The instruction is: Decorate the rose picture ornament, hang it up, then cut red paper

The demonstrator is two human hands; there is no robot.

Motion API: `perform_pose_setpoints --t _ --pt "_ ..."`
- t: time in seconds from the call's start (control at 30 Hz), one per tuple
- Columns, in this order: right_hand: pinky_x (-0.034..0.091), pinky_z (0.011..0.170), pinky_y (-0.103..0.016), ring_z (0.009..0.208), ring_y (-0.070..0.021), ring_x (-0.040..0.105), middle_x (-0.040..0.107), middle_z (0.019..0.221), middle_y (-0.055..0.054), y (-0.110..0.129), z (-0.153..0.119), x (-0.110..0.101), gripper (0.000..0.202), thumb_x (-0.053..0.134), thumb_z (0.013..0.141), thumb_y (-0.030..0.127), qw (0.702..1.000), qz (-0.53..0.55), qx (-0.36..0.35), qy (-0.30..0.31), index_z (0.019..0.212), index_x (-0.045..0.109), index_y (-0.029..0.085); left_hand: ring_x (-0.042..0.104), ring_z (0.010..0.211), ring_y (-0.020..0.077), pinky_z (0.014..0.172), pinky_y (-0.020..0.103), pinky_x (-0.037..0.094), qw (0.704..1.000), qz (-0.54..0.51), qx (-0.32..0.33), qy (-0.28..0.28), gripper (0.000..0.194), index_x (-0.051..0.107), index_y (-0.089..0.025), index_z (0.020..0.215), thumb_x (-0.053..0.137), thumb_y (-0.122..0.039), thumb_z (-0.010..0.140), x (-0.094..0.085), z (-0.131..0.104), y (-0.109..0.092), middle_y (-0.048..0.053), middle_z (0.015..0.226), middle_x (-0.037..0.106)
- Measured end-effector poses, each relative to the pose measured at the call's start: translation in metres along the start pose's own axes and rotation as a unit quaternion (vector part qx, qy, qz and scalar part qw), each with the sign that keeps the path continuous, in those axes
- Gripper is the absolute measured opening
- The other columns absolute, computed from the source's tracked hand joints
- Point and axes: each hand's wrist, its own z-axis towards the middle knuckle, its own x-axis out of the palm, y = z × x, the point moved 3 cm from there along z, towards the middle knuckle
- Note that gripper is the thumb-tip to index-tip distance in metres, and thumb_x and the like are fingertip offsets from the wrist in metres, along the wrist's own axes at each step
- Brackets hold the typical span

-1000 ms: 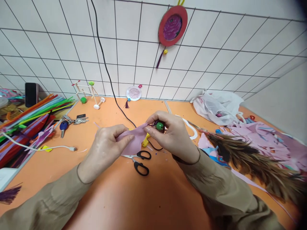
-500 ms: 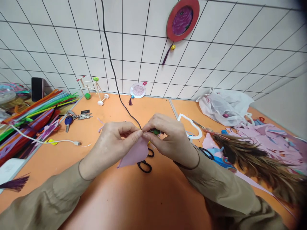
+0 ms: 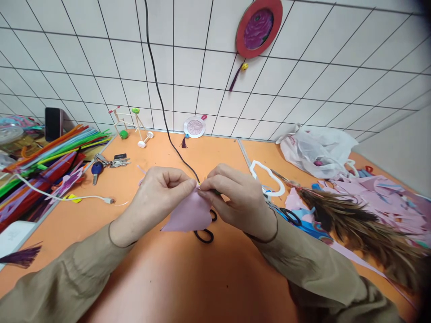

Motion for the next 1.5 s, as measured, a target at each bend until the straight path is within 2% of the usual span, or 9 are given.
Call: perform_pose_setpoints --t 0.13,0.33,0.5,0.83,0.97,1.1,1.27,1.5 --pt "0.039 0.052 -0.025 0.058 -0.0109 0.052 0.058 0.065 -0.002 0.002 0.0 0.001 0.022 0.05 0.084 0.003 0.996 -0.04 -0.074 -0.005 0.07 0.057 0.016 0.044 0.054 0.0108 0.05 0.024 0.034 1.0 -0.004 -0.007 -0.005 0.028 0.059 -0.015 0.056 0.056 -0.035 0.075 0.0 0.001 0.0 -0.001 0.054 0.053" --pt "0.043 0.053 -0.024 0.061 -0.0109 0.055 0.058 0.069 -0.003 0.0 0.002 -0.001 0.012 0.054 0.086 0.009 0.999 0.045 0.007 0.009 0.077 0.06 0.015 0.045 0.052 0.0106 0.047 0.023 0.034 1.0 -0.001 0.012 0.0 0.028 0.063 -0.013 0.059 0.054 -0.035 0.075 0.002 -0.001 -0.005 0.0 0.054 0.055" --pt "0.041 0.052 -0.023 0.061 -0.0101 0.053 0.058 0.068 -0.003 0.001 0.001 -0.003 0.019 0.05 0.087 0.008 1.0 0.025 -0.01 0.009 0.072 0.059 0.016 0.046 0.053 0.0104 0.047 0.022 0.037 0.999 0.008 0.045 -0.005 0.027 0.063 -0.013 0.058 0.054 -0.032 0.075 0.004 -0.004 -0.007 0.0 0.054 0.056" --pt "0.035 0.051 -0.024 0.056 -0.0093 0.047 0.055 0.06 -0.001 0.001 0.0 0.0 0.025 0.047 0.084 0.003 0.994 -0.045 -0.099 -0.017 0.065 0.057 0.016 0.053 0.053 0.0127 0.048 0.023 0.04 1.0 0.001 0.023 -0.013 0.024 0.063 -0.016 0.058 0.057 -0.03 0.076 0.002 -0.004 -0.006 0.001 0.055 0.06" --pt "0.033 0.051 -0.024 0.053 -0.0085 0.044 0.051 0.055 0.0 -0.001 0.001 0.001 0.032 0.047 0.086 0.008 0.995 -0.044 -0.084 -0.011 0.057 0.053 0.017 0.053 0.054 0.0127 0.05 0.023 0.041 1.0 -0.004 0.016 -0.012 0.024 0.063 -0.016 0.057 0.058 -0.03 0.076 0.003 -0.003 -0.005 0.001 0.055 0.061" --pt "0.032 0.05 -0.025 0.051 -0.0082 0.043 0.047 0.051 0.003 -0.003 0.0 0.002 0.03 0.052 0.084 0.007 0.997 -0.007 -0.068 -0.027 0.057 0.05 0.018 0.054 0.055 0.0128 0.052 0.024 0.043 1.0 -0.022 0.011 0.012 0.025 0.063 -0.015 0.058 0.058 -0.032 0.076 0.001 -0.001 -0.004 0.0 0.055 0.06" --pt "0.033 0.049 -0.025 0.05 -0.0089 0.044 0.046 0.053 0.004 -0.006 -0.001 0.002 0.024 0.054 0.082 0.006 0.996 0.064 -0.053 -0.041 0.063 0.049 0.019 0.063 0.066 0.017 0.062 0.027 0.05 0.996 -0.034 0.02 0.079 0.027 0.068 -0.015 0.065 0.059 -0.036 0.081 -0.003 -0.001 -0.003 0.005 0.069 0.07" --pt "0.036 0.05 -0.025 0.052 -0.0092 0.048 0.049 0.054 0.003 -0.009 -0.003 0.0 0.022 0.056 0.081 0.005 0.996 0.026 -0.049 -0.065 0.064 0.053 0.019 0.063 0.066 0.0168 0.061 0.026 0.049 0.996 -0.021 0.036 0.084 0.033 0.067 -0.015 0.065 0.057 -0.039 0.084 -0.009 -0.001 -0.004 0.005 0.067 0.069"
